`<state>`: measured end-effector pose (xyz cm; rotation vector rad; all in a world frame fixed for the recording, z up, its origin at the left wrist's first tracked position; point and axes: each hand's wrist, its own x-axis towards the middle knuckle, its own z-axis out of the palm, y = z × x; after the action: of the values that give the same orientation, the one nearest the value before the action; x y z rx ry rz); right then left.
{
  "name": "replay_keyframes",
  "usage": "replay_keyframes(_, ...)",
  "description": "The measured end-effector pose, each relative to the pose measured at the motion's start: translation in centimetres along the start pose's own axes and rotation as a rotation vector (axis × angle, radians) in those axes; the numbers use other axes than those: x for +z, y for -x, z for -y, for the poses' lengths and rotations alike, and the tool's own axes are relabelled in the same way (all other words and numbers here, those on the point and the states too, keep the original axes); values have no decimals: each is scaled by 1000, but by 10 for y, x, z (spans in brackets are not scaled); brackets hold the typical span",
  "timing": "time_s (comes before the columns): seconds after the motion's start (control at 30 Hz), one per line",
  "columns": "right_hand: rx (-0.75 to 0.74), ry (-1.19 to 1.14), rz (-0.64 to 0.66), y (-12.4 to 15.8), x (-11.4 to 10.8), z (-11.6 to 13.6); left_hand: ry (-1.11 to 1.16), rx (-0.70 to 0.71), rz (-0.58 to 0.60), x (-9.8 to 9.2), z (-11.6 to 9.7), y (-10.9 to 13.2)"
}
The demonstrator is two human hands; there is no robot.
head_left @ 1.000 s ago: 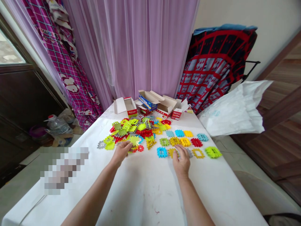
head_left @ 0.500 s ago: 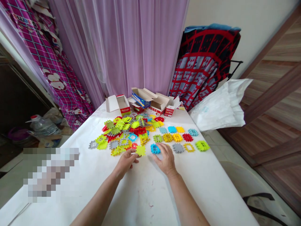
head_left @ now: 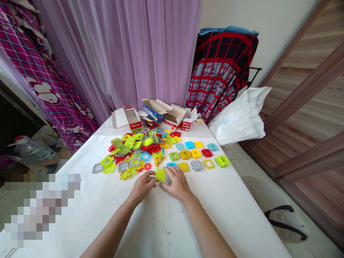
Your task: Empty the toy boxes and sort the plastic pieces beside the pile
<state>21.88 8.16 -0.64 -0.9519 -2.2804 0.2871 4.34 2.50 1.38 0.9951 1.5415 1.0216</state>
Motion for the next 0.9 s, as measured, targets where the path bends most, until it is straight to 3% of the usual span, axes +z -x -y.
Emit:
replay_keyframes(0.17,15,19,-67,1,3,-1,-6,90,19,1,0,0)
replay_keyframes(0.37,96,63,-260,5,-9,-31,-166,242,-155,-12,9,-1)
replay_keyframes(0.6,372,139,-451,19,-36,-74,-326,287,-195,-20,28,2)
replay_keyframes(0.77,523,201,-504,33,-48,-89,-376,315,-199,-21,30,4)
replay_keyframes(0.9,753,312,-495,51,-67,-101,-387,318,-189,-22,31,4)
